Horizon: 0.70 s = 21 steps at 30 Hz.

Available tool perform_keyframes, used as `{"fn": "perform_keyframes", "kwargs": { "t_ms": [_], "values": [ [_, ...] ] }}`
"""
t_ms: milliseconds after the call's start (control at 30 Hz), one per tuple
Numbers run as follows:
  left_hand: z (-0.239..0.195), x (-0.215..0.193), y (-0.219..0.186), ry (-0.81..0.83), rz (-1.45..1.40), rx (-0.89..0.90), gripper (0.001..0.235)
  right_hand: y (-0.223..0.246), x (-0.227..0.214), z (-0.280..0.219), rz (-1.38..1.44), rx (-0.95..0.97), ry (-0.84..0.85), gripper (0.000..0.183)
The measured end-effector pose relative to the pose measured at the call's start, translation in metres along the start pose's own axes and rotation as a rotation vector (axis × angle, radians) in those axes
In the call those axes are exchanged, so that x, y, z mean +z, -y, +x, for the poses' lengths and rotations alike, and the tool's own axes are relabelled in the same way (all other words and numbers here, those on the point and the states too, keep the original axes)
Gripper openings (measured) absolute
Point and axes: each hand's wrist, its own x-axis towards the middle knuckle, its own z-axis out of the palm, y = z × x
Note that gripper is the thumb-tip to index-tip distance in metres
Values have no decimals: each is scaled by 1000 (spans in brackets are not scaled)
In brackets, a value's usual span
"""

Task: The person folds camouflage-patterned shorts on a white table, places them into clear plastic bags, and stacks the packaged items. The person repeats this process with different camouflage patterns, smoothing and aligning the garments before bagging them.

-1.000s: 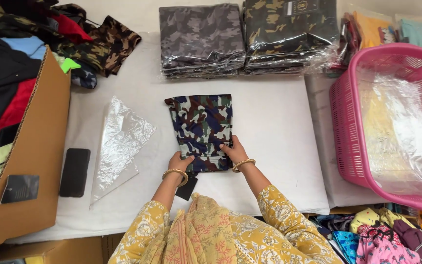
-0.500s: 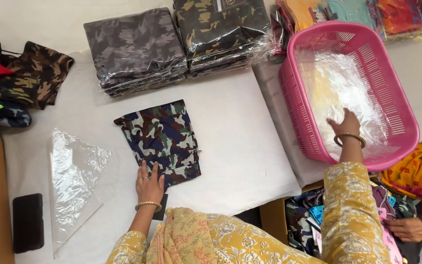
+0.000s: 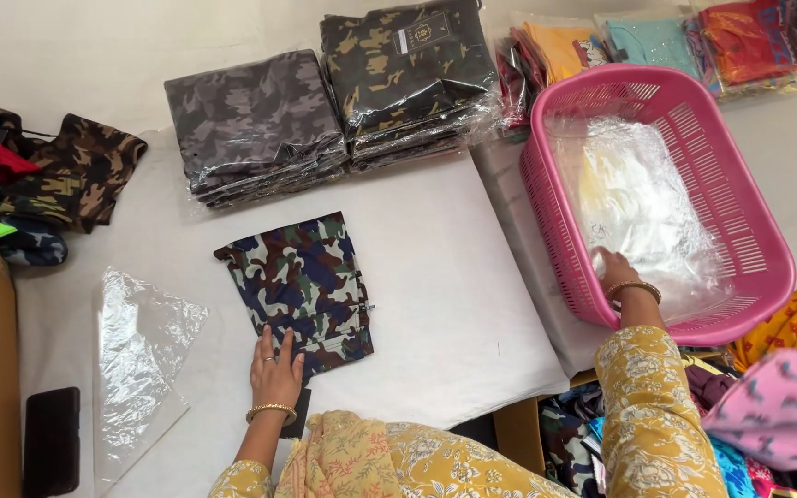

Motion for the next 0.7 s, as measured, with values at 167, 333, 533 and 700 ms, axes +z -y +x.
{"fn": "perform_keyframes", "kwargs": {
  "t_ms": [167, 333, 533, 700],
  "values": [
    [3, 8, 4, -27, -13, -7, 56, -2, 4, 7, 173, 42, 96, 62],
    [15, -8, 0, 185, -28, -126, 58, 13, -31, -25, 832, -39, -652, 48],
    [23, -39, -13, 25, -431, 71, 68, 179, -84, -140, 528, -435, -664, 57],
    [17, -69, -60, 505, -1265, -183, 65, 336, 19, -211, 391, -744, -336, 59]
  ]
}}
